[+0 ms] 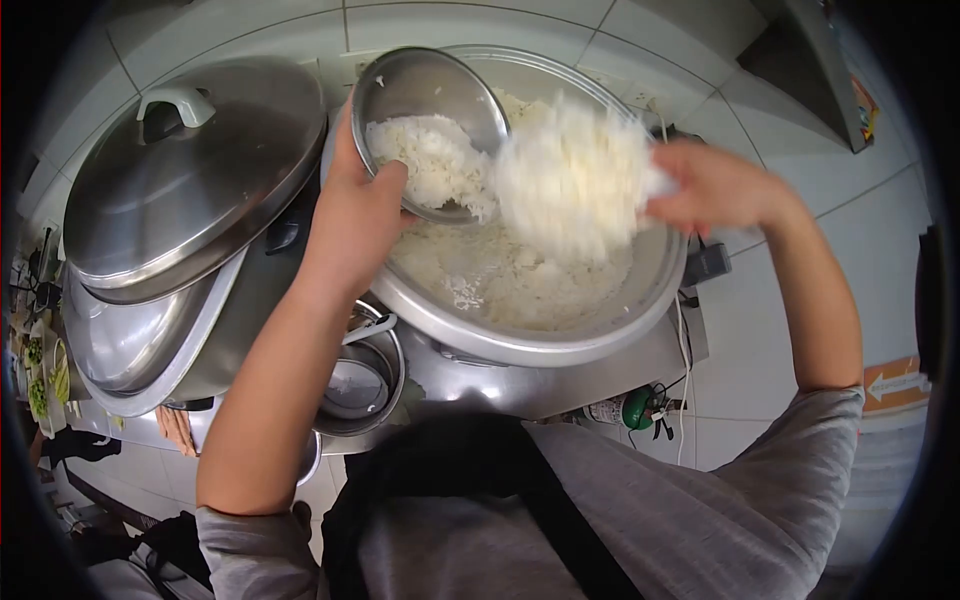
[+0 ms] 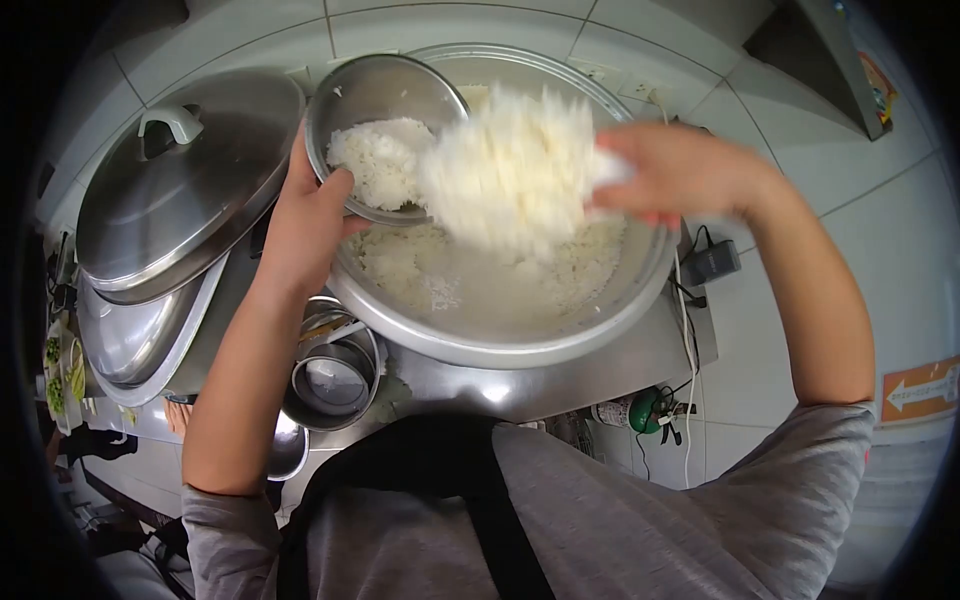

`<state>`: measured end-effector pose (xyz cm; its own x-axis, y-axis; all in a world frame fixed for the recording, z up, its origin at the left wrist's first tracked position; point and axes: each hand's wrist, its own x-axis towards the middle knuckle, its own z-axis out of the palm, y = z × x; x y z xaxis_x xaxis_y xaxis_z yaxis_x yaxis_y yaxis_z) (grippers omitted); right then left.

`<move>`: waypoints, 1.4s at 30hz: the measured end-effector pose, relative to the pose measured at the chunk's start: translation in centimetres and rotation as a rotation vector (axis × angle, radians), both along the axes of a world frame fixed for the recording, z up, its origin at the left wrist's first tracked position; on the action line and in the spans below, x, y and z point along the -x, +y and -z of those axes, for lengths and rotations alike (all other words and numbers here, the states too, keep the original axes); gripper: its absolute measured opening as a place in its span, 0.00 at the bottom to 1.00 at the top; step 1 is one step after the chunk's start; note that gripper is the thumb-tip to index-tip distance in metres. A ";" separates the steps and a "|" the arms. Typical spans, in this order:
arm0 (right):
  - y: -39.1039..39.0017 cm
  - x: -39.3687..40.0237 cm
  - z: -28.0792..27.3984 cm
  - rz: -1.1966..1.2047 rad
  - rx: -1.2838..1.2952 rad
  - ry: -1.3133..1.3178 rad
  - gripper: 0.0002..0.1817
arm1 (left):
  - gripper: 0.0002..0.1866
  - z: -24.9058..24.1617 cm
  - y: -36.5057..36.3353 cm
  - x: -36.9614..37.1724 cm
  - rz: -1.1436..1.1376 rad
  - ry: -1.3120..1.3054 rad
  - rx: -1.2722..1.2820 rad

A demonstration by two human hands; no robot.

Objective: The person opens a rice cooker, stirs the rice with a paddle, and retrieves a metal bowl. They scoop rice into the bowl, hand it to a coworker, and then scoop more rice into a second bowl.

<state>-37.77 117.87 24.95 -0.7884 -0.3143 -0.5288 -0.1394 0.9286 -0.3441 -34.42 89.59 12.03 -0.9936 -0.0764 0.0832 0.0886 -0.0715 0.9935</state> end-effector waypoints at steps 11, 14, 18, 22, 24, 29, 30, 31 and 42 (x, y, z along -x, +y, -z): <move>-4.0 -1.9 1.8 -0.244 -0.490 1.153 0.15 | 0.34 -0.7 3.3 0.0 0.216 -0.299 -0.392; -3.6 -4.8 1.1 -0.286 -0.616 1.054 0.16 | 0.34 -1.4 2.7 -0.9 0.200 -0.284 -0.356; -4.5 -3.5 4.5 -0.369 -0.575 1.092 0.14 | 0.34 -1.8 2.9 -1.3 0.215 -0.218 -0.408; -3.9 -6.7 -0.7 -0.356 -0.561 1.216 0.12 | 0.35 -1.6 2.2 -0.9 0.206 -0.254 -0.474; -4.9 -6.2 1.8 -0.342 -0.589 1.155 0.11 | 0.35 -1.3 2.8 -1.3 0.232 -0.236 -0.455; -4.4 -5.7 0.8 -0.407 -0.494 1.156 0.14 | 0.34 -1.2 2.6 -1.5 0.195 -0.281 -0.460; -4.4 -6.5 -0.8 -0.387 -0.467 1.232 0.12 | 0.34 -1.2 2.2 -1.3 0.196 -0.282 -0.464; -4.7 -7.3 -1.7 -0.347 -0.484 1.172 0.13 | 0.34 -1.0 2.1 -1.2 0.197 -0.289 -0.469; -5.3 -1.0 1.1 -0.302 -0.466 1.164 0.14 | 0.33 -1.5 2.4 -1.2 0.231 -0.273 -0.392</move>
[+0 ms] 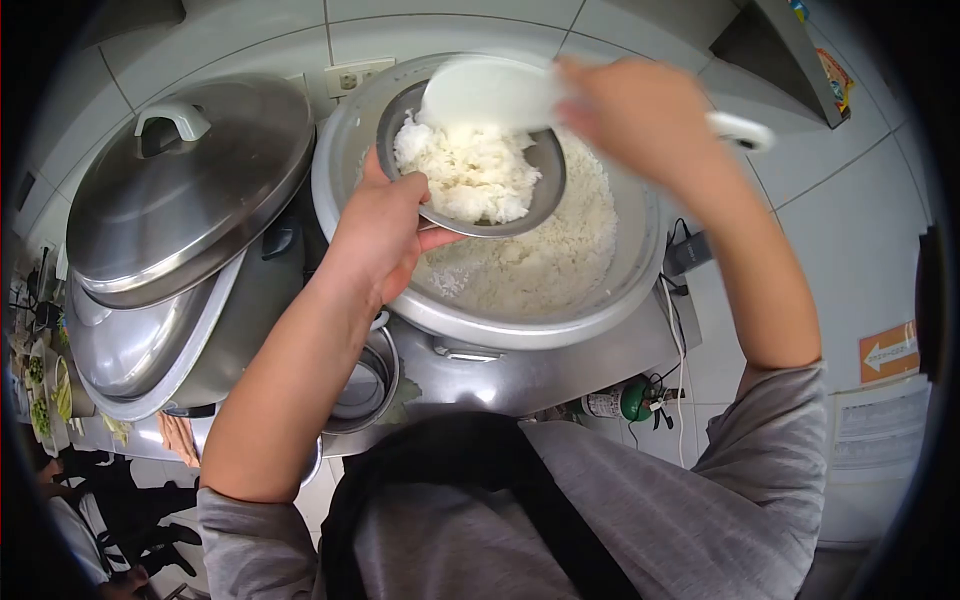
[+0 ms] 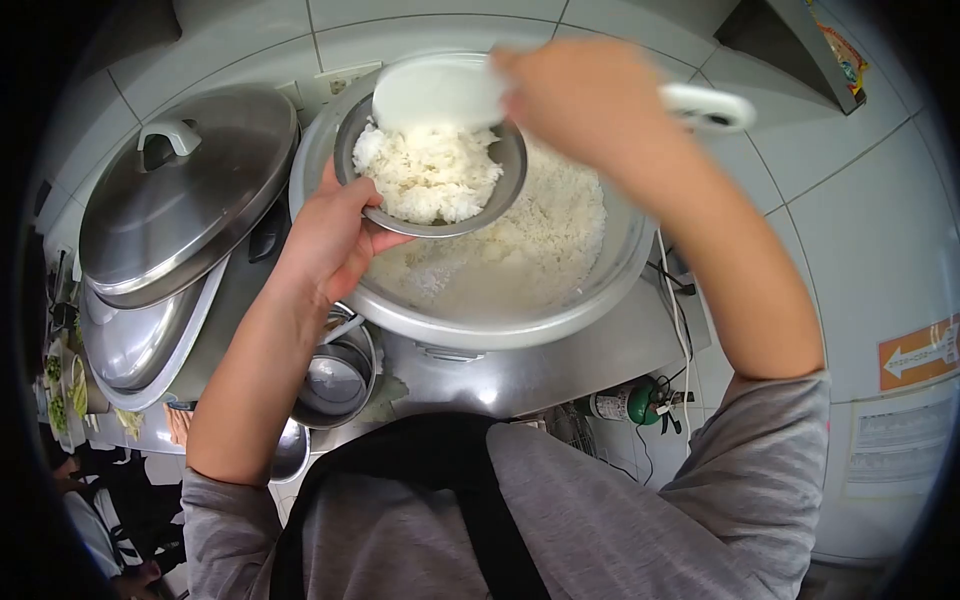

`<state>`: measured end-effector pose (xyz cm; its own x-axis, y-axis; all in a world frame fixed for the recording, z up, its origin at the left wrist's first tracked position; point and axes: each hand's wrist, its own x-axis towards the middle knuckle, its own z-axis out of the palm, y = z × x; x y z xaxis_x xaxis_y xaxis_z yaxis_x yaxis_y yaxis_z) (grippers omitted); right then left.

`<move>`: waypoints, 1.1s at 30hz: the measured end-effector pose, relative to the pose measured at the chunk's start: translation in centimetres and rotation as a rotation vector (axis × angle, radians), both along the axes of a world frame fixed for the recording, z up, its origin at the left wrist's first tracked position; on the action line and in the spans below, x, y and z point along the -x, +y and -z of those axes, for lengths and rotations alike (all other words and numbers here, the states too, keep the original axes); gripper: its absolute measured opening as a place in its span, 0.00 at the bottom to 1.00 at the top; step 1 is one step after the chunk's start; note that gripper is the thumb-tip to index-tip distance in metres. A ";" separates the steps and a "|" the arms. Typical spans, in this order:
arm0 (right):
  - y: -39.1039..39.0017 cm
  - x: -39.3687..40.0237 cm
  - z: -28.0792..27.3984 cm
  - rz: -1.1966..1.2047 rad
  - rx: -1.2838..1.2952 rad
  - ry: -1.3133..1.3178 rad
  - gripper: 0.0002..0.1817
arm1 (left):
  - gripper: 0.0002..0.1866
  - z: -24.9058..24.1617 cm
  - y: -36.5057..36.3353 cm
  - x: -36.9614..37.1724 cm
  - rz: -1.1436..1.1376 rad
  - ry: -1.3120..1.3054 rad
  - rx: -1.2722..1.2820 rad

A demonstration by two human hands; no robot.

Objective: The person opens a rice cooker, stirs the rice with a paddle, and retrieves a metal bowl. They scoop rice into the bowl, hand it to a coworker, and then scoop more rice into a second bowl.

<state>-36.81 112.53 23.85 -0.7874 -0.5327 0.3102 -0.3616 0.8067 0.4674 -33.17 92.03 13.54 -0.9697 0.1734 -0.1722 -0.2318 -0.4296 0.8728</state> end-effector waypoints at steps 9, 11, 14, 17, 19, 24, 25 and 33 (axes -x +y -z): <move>-2.7 0.7 2.3 -0.115 -0.112 -0.049 0.17 | 0.32 0.4 -0.2 0.5 -0.002 0.008 0.028; -1.4 1.8 2.1 -0.091 -0.049 -0.077 0.17 | 0.33 1.2 -0.5 0.6 -0.010 0.045 0.031; 2.7 5.2 -0.2 -0.045 0.122 -0.048 0.19 | 0.33 0.1 -1.2 -0.3 -0.049 0.042 0.031; 6.5 9.3 1.9 0.179 -0.020 -0.022 0.21 | 0.30 0.3 -1.6 -1.0 -0.145 0.137 0.033; 9.4 12.4 8.1 0.195 -0.195 -0.275 0.21 | 0.30 0.6 -1.4 -1.3 -0.224 0.198 0.018; 7.1 8.3 13.0 0.147 -0.287 -0.635 0.20 | 0.35 2.5 -0.8 -1.2 -0.253 0.249 -0.029; 6.4 7.0 12.5 0.172 -0.355 -0.755 0.20 | 0.32 2.6 -0.7 -1.2 -0.311 0.260 -0.027; 3.5 -0.6 13.2 0.093 -0.233 -1.034 0.19 | 0.30 3.4 -0.2 -1.4 -0.447 0.339 0.020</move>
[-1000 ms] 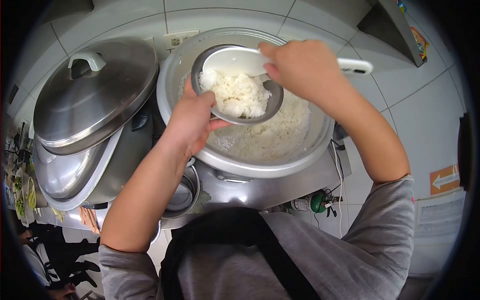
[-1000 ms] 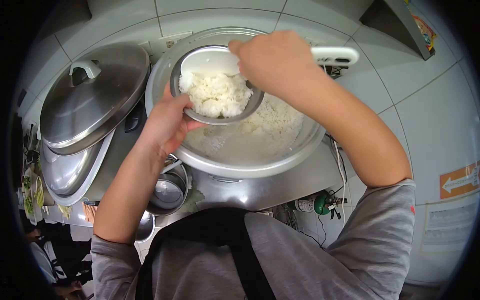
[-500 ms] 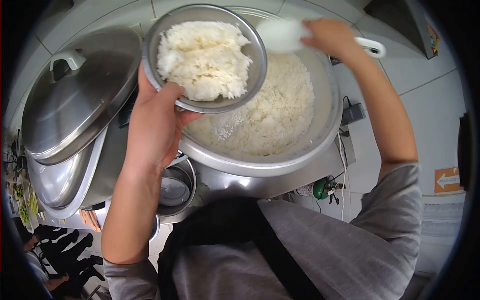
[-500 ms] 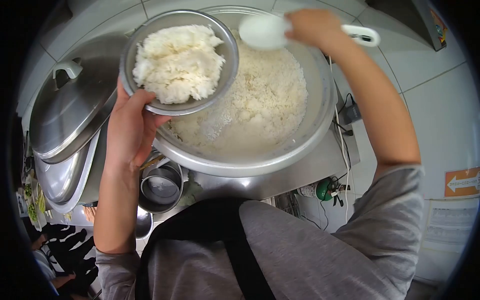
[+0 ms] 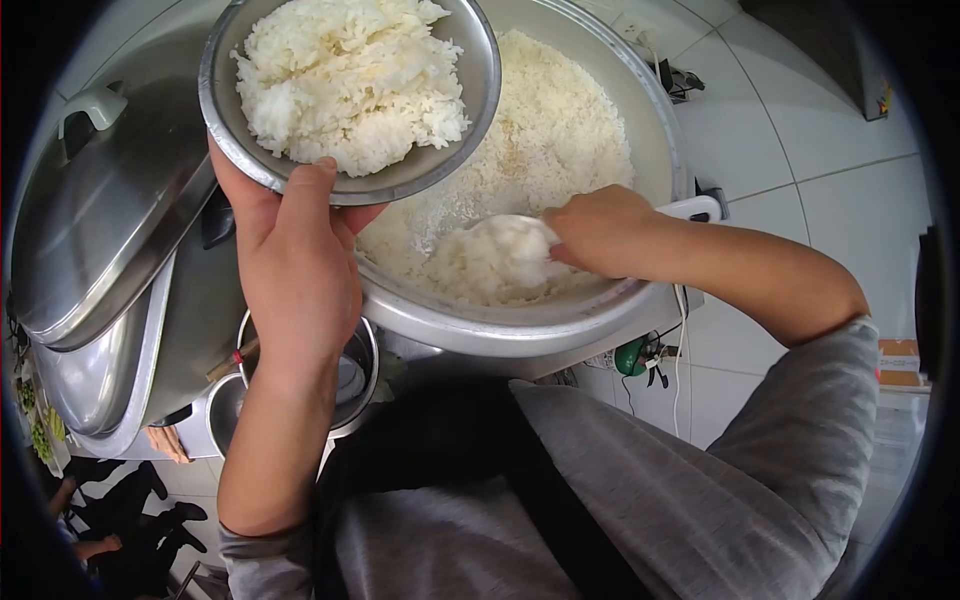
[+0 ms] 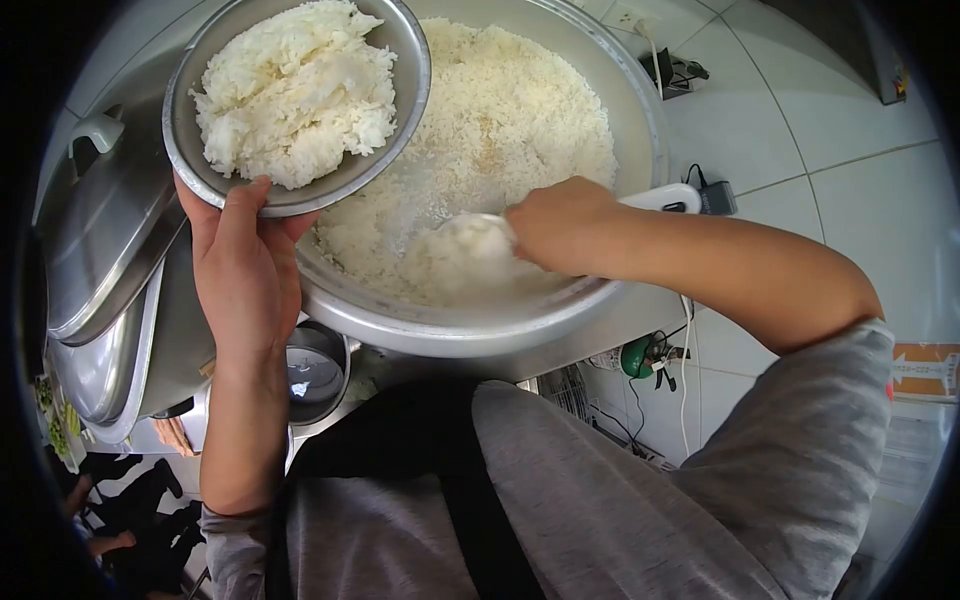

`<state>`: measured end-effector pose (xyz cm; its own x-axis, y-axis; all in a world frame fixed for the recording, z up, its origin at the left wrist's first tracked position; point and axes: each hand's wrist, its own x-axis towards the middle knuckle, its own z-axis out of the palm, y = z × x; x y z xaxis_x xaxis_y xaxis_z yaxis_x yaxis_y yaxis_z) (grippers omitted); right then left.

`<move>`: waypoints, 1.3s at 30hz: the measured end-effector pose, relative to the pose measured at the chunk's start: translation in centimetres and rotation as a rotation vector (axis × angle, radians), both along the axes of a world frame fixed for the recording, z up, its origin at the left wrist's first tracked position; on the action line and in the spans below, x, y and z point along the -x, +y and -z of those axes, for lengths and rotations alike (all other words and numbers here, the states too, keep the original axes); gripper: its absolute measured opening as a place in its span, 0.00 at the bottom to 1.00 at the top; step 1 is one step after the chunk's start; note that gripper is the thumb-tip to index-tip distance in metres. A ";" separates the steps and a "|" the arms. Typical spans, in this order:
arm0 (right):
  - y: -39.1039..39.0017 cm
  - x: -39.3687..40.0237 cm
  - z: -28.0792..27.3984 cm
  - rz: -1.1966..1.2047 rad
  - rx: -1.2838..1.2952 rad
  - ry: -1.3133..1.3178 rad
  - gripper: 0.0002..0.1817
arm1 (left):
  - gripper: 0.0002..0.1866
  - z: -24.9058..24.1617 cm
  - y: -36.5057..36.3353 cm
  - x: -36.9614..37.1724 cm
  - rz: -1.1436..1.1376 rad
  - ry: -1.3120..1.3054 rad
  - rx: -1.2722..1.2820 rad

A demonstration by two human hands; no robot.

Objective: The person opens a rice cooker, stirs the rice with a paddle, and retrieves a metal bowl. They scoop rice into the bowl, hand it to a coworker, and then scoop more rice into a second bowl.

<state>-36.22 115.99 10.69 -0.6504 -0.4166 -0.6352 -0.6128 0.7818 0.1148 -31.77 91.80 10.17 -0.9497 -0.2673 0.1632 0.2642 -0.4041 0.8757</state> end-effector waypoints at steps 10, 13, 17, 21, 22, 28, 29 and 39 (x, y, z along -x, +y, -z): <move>-0.4 0.4 -0.3 -0.072 0.299 -0.029 0.18 | 0.35 0.1 -0.1 0.2 -0.052 0.038 0.025; -0.2 1.2 -3.9 0.267 0.232 -0.305 0.17 | 0.36 -0.6 -0.7 0.5 0.021 -0.028 0.021; 1.7 1.3 -10.9 0.536 0.392 -0.272 0.13 | 0.37 -1.3 -0.4 1.0 0.040 -0.063 0.001; 2.0 2.4 -16.2 0.542 0.468 -0.014 0.14 | 0.40 -2.2 -0.7 1.4 0.165 -0.118 0.086; 1.7 2.8 -16.1 0.327 0.520 0.252 0.13 | 0.40 -2.6 -0.4 1.4 0.175 -0.113 0.089; -1.3 0.8 -8.9 -0.007 0.310 0.941 0.13 | 0.38 -3.9 3.1 1.9 0.377 -0.254 -0.140; -1.4 0.7 -8.9 -0.068 0.297 0.922 0.14 | 0.38 -3.7 3.0 1.8 0.366 -0.247 -0.146; -0.8 -2.3 -9.6 -0.110 0.244 1.057 0.11 | 0.40 -3.0 2.9 0.2 0.408 -0.271 -0.285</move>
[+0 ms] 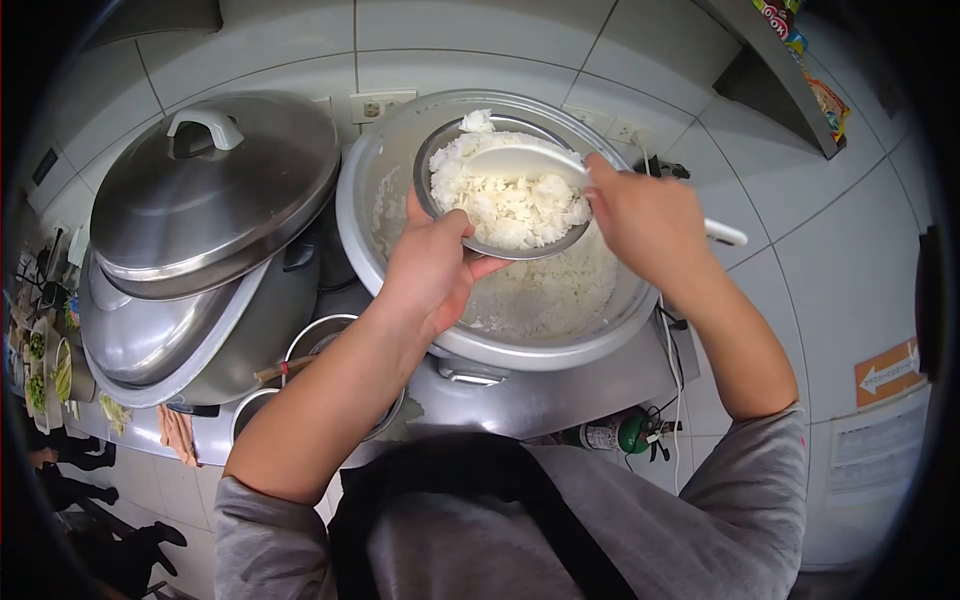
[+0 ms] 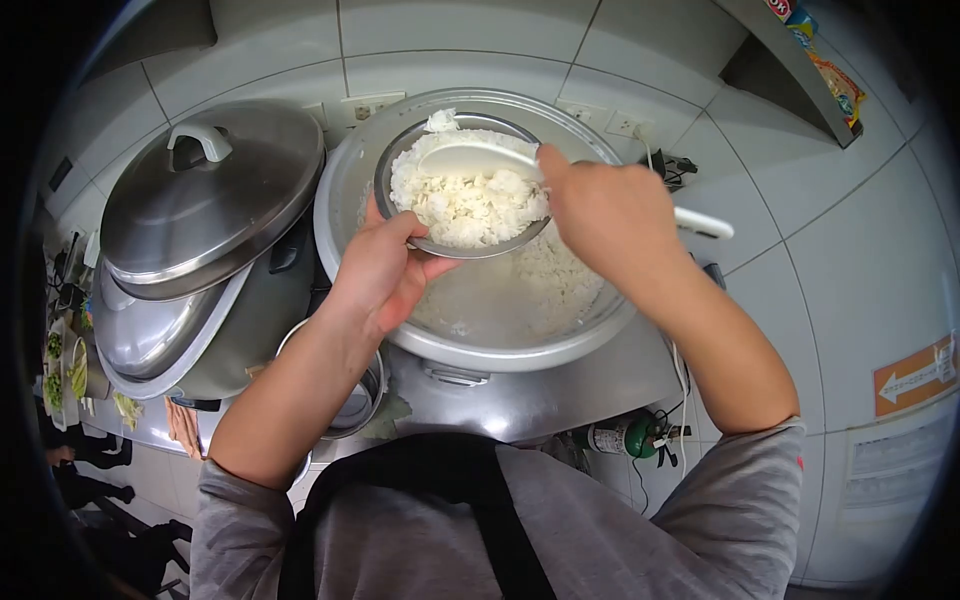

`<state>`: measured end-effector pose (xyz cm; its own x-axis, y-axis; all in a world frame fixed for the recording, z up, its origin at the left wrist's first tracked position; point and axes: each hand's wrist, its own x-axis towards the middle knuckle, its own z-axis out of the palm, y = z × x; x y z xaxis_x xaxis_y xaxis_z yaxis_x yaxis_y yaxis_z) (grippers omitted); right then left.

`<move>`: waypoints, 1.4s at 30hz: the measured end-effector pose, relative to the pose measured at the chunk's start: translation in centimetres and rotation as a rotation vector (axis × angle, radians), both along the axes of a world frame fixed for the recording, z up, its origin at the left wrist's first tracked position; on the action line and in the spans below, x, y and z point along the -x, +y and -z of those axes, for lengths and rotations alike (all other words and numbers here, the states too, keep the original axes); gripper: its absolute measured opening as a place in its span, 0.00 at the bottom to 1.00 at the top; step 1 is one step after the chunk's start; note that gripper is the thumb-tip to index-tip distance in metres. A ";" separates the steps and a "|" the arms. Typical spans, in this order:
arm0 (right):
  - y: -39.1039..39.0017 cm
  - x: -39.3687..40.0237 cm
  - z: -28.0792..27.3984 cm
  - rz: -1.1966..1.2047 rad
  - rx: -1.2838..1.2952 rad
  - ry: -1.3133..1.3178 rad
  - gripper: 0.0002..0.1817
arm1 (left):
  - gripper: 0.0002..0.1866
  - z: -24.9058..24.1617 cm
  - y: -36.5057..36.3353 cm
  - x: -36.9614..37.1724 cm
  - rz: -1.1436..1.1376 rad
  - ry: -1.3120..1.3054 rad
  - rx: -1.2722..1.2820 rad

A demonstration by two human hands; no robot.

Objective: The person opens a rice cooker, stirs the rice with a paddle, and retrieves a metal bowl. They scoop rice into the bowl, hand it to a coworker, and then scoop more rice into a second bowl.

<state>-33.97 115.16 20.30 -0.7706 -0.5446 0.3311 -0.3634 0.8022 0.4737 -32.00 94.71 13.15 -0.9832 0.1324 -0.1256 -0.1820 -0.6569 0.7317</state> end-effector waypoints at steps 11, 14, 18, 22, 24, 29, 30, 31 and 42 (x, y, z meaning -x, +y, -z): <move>-0.4 -1.3 -2.2 -0.047 0.041 -0.015 0.09 | 0.40 0.5 -0.7 -0.6 0.052 -0.023 -0.003; 1.2 -2.8 -6.5 -0.083 0.084 0.026 0.10 | 0.39 0.5 -1.6 -0.3 0.007 -0.031 -0.004; 0.7 -2.9 -4.9 -0.086 -0.185 0.207 0.13 | 0.40 0.9 -2.1 -0.4 0.071 0.009 0.065; -0.1 -3.1 -5.1 -0.180 -0.228 0.157 0.16 | 0.42 0.4 -1.9 -0.6 0.075 -0.034 0.028; 0.6 -4.2 -7.9 -0.123 -0.200 0.265 0.15 | 0.42 0.3 -2.4 -0.3 0.078 -0.012 0.023; -0.6 -3.2 -4.4 -0.164 -0.207 0.166 0.12 | 0.42 -0.4 -1.9 -0.6 0.131 0.026 0.043; -0.4 -3.4 -5.2 -0.165 -0.207 0.174 0.12 | 0.41 -0.4 -1.9 -0.8 0.128 0.025 0.042; -0.2 -4.0 -6.6 -0.173 -0.171 0.197 0.11 | 0.40 -0.5 -1.9 -0.8 0.122 0.023 0.043; -1.5 -4.7 -8.1 -0.058 0.081 0.088 0.11 | 0.38 -1.0 -1.3 -1.2 0.085 0.055 0.134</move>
